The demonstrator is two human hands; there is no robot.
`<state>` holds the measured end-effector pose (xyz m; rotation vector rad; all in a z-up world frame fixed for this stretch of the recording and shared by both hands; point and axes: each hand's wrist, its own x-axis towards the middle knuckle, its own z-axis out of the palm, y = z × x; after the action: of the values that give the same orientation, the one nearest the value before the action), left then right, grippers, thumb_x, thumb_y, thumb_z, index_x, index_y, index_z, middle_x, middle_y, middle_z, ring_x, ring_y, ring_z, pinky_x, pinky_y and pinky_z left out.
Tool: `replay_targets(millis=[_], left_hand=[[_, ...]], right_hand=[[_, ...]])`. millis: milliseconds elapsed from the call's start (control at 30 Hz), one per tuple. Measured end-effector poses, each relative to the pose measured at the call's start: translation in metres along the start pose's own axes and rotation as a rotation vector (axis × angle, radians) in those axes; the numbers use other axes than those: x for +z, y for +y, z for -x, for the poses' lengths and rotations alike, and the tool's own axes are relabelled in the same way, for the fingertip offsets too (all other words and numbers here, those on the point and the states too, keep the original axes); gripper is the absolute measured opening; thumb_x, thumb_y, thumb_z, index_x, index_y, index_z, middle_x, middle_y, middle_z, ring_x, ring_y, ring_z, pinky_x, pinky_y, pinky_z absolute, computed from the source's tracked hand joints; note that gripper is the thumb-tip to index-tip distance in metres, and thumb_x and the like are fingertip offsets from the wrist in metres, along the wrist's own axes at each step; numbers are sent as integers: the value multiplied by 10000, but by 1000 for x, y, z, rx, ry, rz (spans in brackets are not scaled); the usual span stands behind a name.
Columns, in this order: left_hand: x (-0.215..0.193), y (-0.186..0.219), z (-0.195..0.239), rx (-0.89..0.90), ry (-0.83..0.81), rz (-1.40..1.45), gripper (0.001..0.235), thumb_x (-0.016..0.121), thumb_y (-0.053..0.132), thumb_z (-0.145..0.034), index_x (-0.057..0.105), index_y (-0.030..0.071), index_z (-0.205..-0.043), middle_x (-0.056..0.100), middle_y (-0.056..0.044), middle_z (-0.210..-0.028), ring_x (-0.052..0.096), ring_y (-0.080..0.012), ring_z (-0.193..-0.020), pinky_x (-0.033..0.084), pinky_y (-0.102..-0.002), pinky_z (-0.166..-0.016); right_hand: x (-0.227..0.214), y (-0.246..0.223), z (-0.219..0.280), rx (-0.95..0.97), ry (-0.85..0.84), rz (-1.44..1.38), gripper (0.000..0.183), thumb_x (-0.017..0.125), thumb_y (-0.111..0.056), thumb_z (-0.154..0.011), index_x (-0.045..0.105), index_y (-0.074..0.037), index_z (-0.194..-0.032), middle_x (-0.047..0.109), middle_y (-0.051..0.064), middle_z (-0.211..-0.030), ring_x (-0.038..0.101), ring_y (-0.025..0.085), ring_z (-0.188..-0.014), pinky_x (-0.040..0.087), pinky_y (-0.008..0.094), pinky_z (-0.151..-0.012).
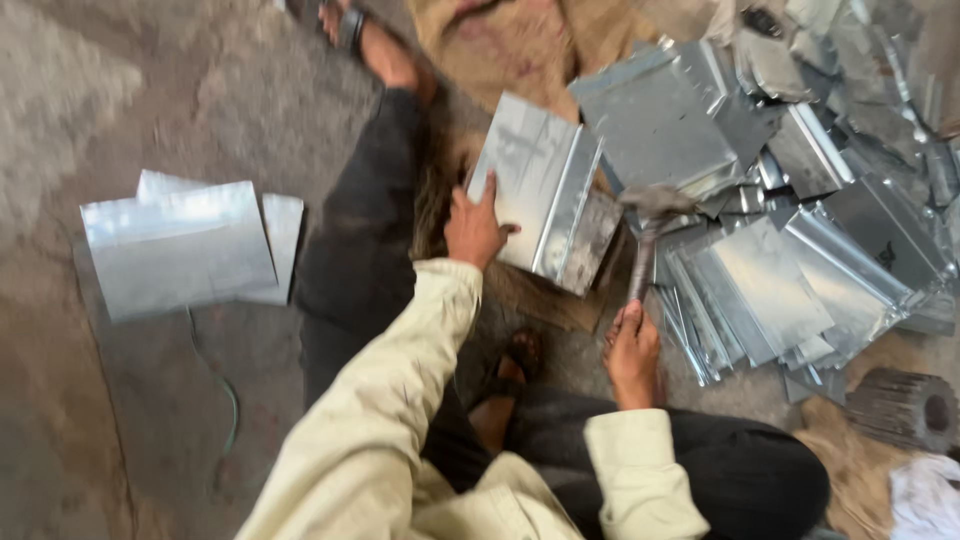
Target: The person hammers metal sheets on a stone block using a hammer, setting aside finished pieces and picking up new ones from a pile.
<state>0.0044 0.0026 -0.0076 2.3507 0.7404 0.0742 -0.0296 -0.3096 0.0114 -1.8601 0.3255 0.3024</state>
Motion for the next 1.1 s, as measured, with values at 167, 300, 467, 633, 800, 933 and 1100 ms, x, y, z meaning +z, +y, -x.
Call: replay_targets(millis=[167, 300, 467, 633, 800, 933, 1100], left_hand=[[-8, 4, -6, -46, -119, -23, 1115, 888, 512, -727, 271, 286, -1628, 449, -244, -1276, 609, -418, -994, 564, -479, -717], [-22, 5, 0, -17, -52, 21, 1160, 913, 478, -683, 242, 279, -1608, 449, -263, -1315, 633, -441, -972, 563, -492, -693], [0, -31, -7, -179, -115, 274, 956, 819, 419, -781, 317, 133, -1544, 635, -265, -1227, 679, -428, -1038, 541, -488, -843], [23, -48, -24, 17, 84, 553, 489, 710, 302, -940, 633, -14, -1306, 718, -253, -1219, 675, -425, -1136, 514, -481, -968], [-21, 5, 15, 311, 258, 585, 254, 598, 148, -1033, 614, 20, -1253, 727, -222, -1109, 693, -401, -1040, 544, -463, -877], [-27, 24, 39, 640, 227, 275, 169, 632, 88, -993, 649, 100, -1160, 719, -146, -1167, 695, -305, -1003, 573, -441, -858], [-25, -3, 26, 988, 300, -188, 393, 677, -4, -804, 656, 153, -1163, 643, -88, -1247, 605, -296, -1319, 451, -536, -1181]], right_hand=[[14, 38, -6, -665, -5, 462, 531, 399, -498, -1189, 550, -84, -892, 530, 30, -696, 516, 167, -610, 408, 334, -569], [8, 60, -16, 3, -117, 125, 530, 425, -571, -1056, 500, -114, -798, 422, 6, -578, 396, 104, -409, 302, 290, -373], [9, 51, -5, 297, -150, -116, 569, 454, -659, -984, 480, -112, -830, 381, 0, -568, 326, 99, -406, 232, 281, -360], [11, 51, -7, 372, -213, -342, 582, 472, -689, -961, 487, -118, -850, 361, -22, -575, 308, 82, -411, 222, 259, -362], [18, 43, -2, 406, -178, -395, 554, 485, -664, -953, 503, -116, -870, 355, -21, -585, 298, 90, -416, 224, 264, -367], [17, 31, 11, 305, -123, -346, 568, 460, -639, -987, 540, -84, -895, 397, -10, -608, 328, 90, -442, 257, 272, -380], [12, 48, -2, 326, -5, -551, 540, 415, -635, -1035, 430, -110, -909, 393, -1, -632, 334, 85, -458, 249, 264, -393]])
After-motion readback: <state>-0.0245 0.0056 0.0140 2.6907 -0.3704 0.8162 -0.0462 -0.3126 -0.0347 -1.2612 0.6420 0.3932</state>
